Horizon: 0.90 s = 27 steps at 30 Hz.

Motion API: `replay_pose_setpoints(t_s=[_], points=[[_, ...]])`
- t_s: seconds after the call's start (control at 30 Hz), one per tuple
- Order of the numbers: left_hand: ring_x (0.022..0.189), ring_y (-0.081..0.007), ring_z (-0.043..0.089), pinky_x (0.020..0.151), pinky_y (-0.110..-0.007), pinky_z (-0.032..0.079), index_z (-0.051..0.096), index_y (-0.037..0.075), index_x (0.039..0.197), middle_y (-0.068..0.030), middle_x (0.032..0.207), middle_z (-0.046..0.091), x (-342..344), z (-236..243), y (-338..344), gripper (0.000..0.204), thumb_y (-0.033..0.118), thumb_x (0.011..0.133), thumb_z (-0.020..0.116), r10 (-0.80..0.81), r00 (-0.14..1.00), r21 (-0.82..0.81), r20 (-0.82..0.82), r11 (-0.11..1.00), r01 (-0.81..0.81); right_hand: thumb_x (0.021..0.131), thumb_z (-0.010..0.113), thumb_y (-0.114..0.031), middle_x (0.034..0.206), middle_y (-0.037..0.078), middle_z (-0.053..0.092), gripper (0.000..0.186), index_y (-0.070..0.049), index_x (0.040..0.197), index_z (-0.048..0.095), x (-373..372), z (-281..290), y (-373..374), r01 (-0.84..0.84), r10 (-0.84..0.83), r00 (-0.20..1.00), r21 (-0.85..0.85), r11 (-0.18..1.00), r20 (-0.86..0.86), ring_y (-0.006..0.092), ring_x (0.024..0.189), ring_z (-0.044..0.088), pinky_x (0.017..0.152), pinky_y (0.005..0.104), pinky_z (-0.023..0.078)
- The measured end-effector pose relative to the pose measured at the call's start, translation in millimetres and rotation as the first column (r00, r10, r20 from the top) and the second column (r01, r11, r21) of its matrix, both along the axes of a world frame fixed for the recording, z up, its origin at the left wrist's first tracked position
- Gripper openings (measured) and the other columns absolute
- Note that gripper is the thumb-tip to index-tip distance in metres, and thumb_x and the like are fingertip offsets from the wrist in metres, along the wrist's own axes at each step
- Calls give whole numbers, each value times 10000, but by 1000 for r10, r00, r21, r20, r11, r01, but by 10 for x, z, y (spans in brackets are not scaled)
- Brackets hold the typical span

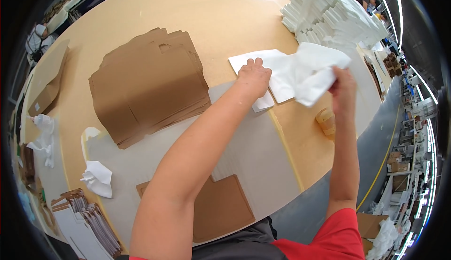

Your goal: Applying glue and white lining material to leather or cardboard components.

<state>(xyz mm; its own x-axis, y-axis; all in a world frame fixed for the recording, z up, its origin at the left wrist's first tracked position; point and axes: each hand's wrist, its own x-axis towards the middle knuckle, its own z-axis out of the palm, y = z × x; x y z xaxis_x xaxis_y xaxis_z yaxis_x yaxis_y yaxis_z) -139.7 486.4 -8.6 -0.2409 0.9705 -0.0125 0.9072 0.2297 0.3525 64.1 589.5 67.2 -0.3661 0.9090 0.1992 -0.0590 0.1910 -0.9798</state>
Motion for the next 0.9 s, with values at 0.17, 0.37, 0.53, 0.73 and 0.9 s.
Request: replay_pose_setpoints(t_s=[0.17,0.37,0.53,0.73,0.9], points=[[1156,-296,533,946,-386,510,713,84,1083,-128,1211,544,7,52,24,245,113,870,597,-2,1000,-2,-1,1000,2,910,617,-168,1022,90,696,232,-16,1082,649,1183,620,965,48,-73,959,-96,994,-275,224,934,699,845,384,585],[1157,-308,524,966,-420,476,660,106,1194,-143,1216,543,8,108,22,336,129,880,543,-11,998,-57,56,998,14,919,635,-173,1059,76,693,235,-16,1094,644,1659,1411,1090,129,-118,958,26,991,-263,198,1005,679,894,373,563],[1124,-318,545,944,-414,467,542,146,1366,-169,1218,543,-23,238,-214,552,4,834,502,-4,999,90,-41,996,8,918,643,-176,1072,82,688,263,-20,1130,633,1488,1559,411,104,-88,971,63,993,-224,193,1011,673,917,361,545],[1285,-320,503,1066,-429,394,535,67,1376,-176,1356,534,333,924,-912,516,267,915,651,-266,755,472,599,879,-65,906,643,-185,1049,90,678,284,0,1120,618,995,1249,-519,13,-22,974,-40,999,-226,184,975,671,905,345,542],[1330,-292,499,1097,-395,377,443,-15,1457,-197,1403,540,655,1554,-1684,848,467,837,764,-405,699,522,589,851,52,923,637,-212,968,81,691,302,0,1133,591,397,1083,-1304,-114,123,983,72,991,-136,127,772,695,674,262,586]])
